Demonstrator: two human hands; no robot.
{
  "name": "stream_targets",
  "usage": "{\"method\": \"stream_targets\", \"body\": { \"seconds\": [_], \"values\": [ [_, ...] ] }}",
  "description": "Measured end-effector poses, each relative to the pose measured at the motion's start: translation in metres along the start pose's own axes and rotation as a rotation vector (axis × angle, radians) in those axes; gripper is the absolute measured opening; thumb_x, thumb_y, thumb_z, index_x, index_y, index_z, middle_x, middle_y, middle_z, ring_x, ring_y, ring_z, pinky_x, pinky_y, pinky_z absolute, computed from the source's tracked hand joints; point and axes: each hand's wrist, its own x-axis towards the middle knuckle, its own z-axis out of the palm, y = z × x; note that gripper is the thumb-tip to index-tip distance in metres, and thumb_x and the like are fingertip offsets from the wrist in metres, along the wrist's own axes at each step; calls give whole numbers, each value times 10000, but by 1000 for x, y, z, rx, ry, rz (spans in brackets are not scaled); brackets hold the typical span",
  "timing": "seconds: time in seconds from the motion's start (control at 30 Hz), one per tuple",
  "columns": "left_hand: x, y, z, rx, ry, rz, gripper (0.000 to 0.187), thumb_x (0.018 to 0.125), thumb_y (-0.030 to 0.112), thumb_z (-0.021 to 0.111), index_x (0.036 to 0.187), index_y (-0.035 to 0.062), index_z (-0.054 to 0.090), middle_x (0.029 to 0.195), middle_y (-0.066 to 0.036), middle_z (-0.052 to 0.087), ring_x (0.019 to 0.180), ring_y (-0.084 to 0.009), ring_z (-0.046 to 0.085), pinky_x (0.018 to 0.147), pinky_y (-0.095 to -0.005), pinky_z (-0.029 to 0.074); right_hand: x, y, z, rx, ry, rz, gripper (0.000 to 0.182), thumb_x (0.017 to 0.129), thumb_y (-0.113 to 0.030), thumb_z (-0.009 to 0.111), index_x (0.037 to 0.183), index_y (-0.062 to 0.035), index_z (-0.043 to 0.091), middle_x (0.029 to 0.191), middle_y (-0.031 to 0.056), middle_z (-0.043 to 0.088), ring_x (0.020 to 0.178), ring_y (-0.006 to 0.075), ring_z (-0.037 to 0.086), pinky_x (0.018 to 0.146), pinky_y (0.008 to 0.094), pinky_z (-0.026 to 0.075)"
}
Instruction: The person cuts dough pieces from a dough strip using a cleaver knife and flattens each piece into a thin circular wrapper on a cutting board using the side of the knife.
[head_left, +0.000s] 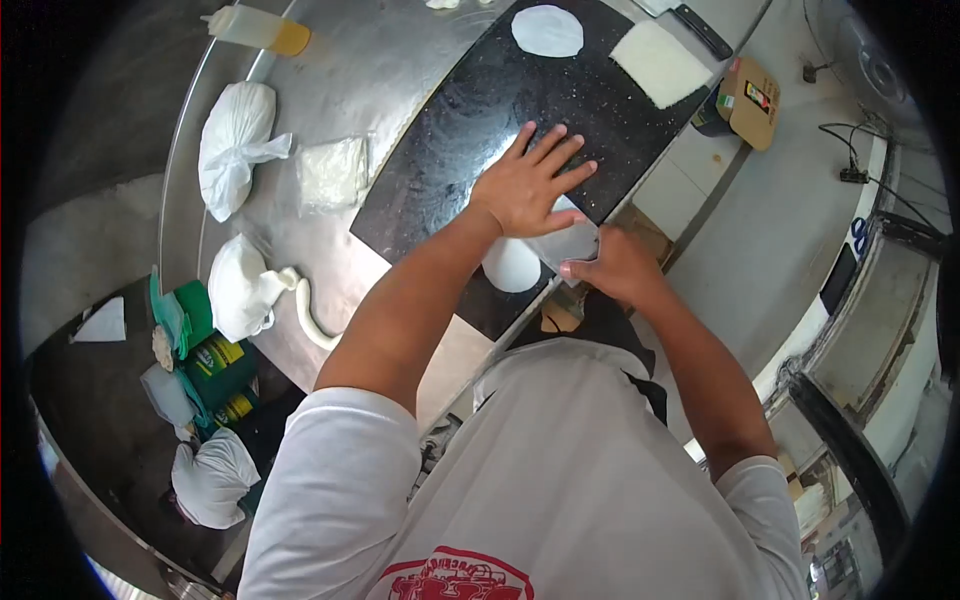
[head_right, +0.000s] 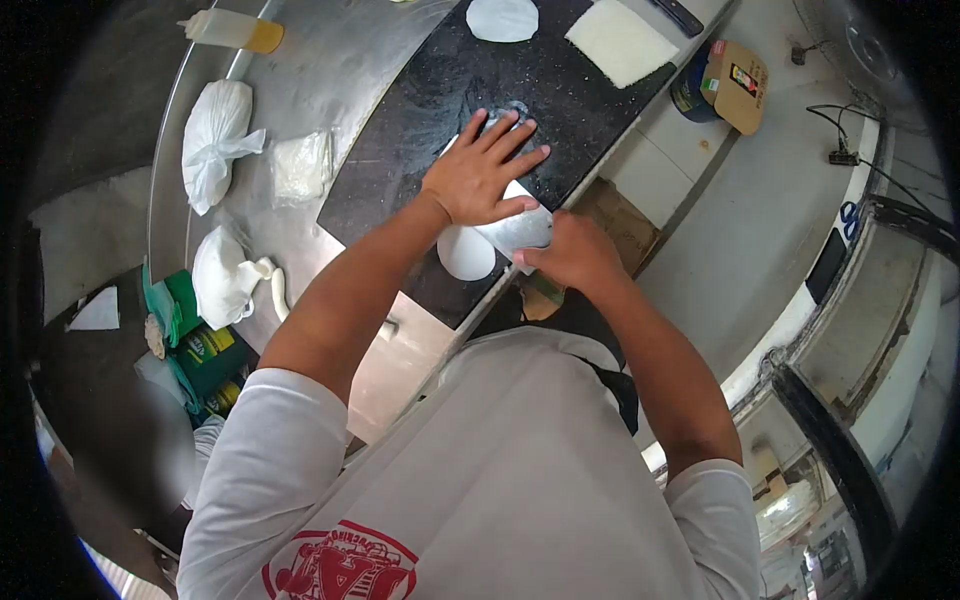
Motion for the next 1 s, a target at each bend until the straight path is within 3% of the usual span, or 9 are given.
{"method": "stream_targets", "body": {
  "seconds": [0.07,0.17,0.33,0.47,0.53,0.6,0.67,0.8,1.0],
  "values": [
    [-8,9,2,-20,17,-15,712,948,683,486,1485,219,533,1595,-72,429,1518,-340,312,1219,-657,164,-13,11,27,165,117,-110,739,760,-442,838,1232,63,576,1090,267,705,1035,429,697,908,506,535],
    [-43,53,12,-148,-51,59,713,940,690,497,1475,220,543,1580,-71,447,1519,-354,301,1212,-659,179,-52,34,73,232,15,-19,749,756,-447,840,1254,34,556,1077,269,704,1023,443,696,889,519,536],
    [-6,45,3,-70,-71,59,709,928,697,494,1470,244,548,1563,-62,470,1495,-359,342,1206,-672,173,-34,26,25,113,64,108,752,760,-447,842,1265,18,534,1069,284,704,1040,463,686,889,532,537],
    [14,-1,1,7,13,-24,722,940,692,479,1493,229,522,1591,-119,423,1517,-380,295,1219,-653,158,4,7,-5,31,108,-58,742,760,-413,850,1265,38,546,1050,294,708,1029,457,691,889,520,537],
    [3,9,2,-41,-7,7,724,932,690,502,1495,235,521,1591,-124,424,1515,-394,298,1220,-649,160,0,17,12,54,127,-71,750,746,-392,858,1270,52,558,1031,291,714,1008,442,702,887,504,538],
    [-24,37,10,-107,-78,29,731,916,697,534,1491,246,526,1584,-106,440,1529,-399,275,1227,-638,157,-25,41,53,351,108,-275,732,785,-463,829,1255,15,537,1062,304,702,1043,477,680,897,551,533],
    [-38,72,14,-166,-64,80,738,906,708,540,1489,257,528,1576,-78,454,1531,-387,274,1227,-643,158,-45,55,74,269,129,-180,732,791,-463,822,1263,16,534,1051,304,704,1035,479,681,899,548,532],
    [9,54,17,-65,-49,104,729,905,712,534,1479,262,535,1574,-62,457,1519,-370,300,1212,-663,163,-32,51,26,126,85,15,703,808,-437,800,1274,21,540,1023,300,708,1008,483,686,893,540,534],
    [23,15,4,-8,2,5,757,916,695,532,1537,267,463,1629,-126,364,1516,-407,290,1202,-672,166,-6,26,-8,165,122,-82,678,817,-427,785,1273,23,562,1084,308,697,1062,468,678,923,522,528]
  ]
}}
